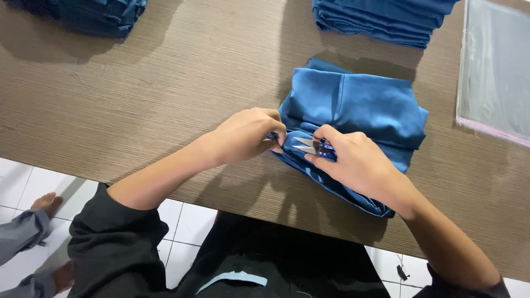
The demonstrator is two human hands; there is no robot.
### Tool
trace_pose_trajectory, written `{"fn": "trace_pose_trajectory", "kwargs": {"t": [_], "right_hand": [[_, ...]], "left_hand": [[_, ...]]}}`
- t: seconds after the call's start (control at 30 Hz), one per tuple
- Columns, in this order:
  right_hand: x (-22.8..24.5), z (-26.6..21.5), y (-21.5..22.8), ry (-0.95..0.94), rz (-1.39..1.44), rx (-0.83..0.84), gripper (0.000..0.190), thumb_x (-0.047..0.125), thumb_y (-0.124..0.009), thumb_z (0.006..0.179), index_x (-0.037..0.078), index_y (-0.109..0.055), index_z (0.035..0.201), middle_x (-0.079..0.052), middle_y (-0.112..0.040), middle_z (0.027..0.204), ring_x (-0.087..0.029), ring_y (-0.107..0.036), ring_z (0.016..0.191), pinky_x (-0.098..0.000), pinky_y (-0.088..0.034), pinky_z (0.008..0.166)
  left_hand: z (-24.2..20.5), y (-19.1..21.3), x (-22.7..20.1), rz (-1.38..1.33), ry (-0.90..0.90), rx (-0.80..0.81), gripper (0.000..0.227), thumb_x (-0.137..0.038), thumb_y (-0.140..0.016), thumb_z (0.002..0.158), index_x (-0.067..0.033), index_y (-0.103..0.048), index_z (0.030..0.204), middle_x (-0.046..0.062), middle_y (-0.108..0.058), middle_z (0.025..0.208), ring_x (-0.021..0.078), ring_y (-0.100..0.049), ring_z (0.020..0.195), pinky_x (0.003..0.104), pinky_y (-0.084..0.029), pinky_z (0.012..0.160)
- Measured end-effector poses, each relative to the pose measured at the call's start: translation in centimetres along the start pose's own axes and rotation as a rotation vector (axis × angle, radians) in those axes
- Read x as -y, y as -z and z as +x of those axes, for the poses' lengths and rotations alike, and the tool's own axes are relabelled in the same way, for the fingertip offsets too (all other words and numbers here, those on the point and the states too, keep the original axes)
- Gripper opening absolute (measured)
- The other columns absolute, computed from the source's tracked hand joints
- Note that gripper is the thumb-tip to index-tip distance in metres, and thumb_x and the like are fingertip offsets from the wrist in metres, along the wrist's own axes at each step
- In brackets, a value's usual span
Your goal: The person uses scissors to trim loose threads and excess fabric from the edges of blue garments. They fold the fabric to align the edges, cut the threads, and then place the finished items onto a stack.
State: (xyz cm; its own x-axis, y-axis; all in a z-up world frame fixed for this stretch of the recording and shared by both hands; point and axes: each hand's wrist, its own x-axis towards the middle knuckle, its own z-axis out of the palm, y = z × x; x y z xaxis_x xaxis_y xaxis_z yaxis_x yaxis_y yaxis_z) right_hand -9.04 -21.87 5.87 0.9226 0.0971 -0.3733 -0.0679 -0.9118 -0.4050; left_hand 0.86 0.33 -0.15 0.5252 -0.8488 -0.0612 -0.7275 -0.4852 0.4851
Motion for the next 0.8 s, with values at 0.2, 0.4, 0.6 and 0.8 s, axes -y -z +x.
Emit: {"fn": "trace_pose_trajectory", "kwargs": {"t": [0.2, 0.4, 0.6, 0.8], "right_hand": [[0.3, -0.3, 0.4, 0.010, -0.054, 0.034, 0.036, 0.026, -0.070, 0.093, 0.017, -0.061, 0.126, -0.018, -0.077, 0.109, -0.035, -0.078, 0.095, -0.0426, -0.064, 0.075], [1.1, -0.7, 1.0, -0.008, -0.172, 0.050, 0.036, 0.032, -0.063, 0.098, 0.018, -0.059, 0.132, -0.011, -0.076, 0.111, -0.028, -0.079, 0.093, -0.0360, -0.064, 0.071], [1.9, -0.7, 1.5, 0.012, -0.342, 0.082, 0.033, 0.033, -0.052, 0.104, 0.019, -0.058, 0.133, -0.005, -0.074, 0.104, -0.023, -0.078, 0.085, -0.0321, -0.064, 0.066], [2.2, 0.4, 1.2, 0.050, -0.397, 0.118, 0.031, 0.032, -0.048, 0.106, 0.017, -0.061, 0.129, -0.003, -0.072, 0.093, -0.021, -0.076, 0.073, -0.0307, -0.062, 0.056]], "left_hand": [[-0.1, 0.3, -0.5, -0.125, 0.044, -0.043, 0.009, -0.009, -0.071, 0.090, -0.0177, -0.069, 0.092, 0.007, -0.071, 0.097, 0.0349, -0.072, 0.100, 0.048, -0.059, 0.081], [-0.1, -0.6, -0.1, -0.080, 0.024, -0.124, 0.011, -0.012, -0.065, 0.095, -0.0190, -0.062, 0.102, 0.008, -0.073, 0.095, 0.0373, -0.073, 0.096, 0.052, -0.058, 0.079], [-0.2, -2.5, 0.6, 0.031, -0.031, -0.205, 0.043, 0.000, -0.057, 0.092, -0.0218, -0.055, 0.130, 0.012, -0.073, 0.092, 0.0404, -0.072, 0.090, 0.055, -0.058, 0.073], [-0.1, -2.9, 0.9, 0.049, -0.050, -0.223, 0.056, 0.004, -0.053, 0.088, -0.0209, -0.052, 0.138, 0.015, -0.072, 0.092, 0.0439, -0.071, 0.087, 0.057, -0.058, 0.071]]}}
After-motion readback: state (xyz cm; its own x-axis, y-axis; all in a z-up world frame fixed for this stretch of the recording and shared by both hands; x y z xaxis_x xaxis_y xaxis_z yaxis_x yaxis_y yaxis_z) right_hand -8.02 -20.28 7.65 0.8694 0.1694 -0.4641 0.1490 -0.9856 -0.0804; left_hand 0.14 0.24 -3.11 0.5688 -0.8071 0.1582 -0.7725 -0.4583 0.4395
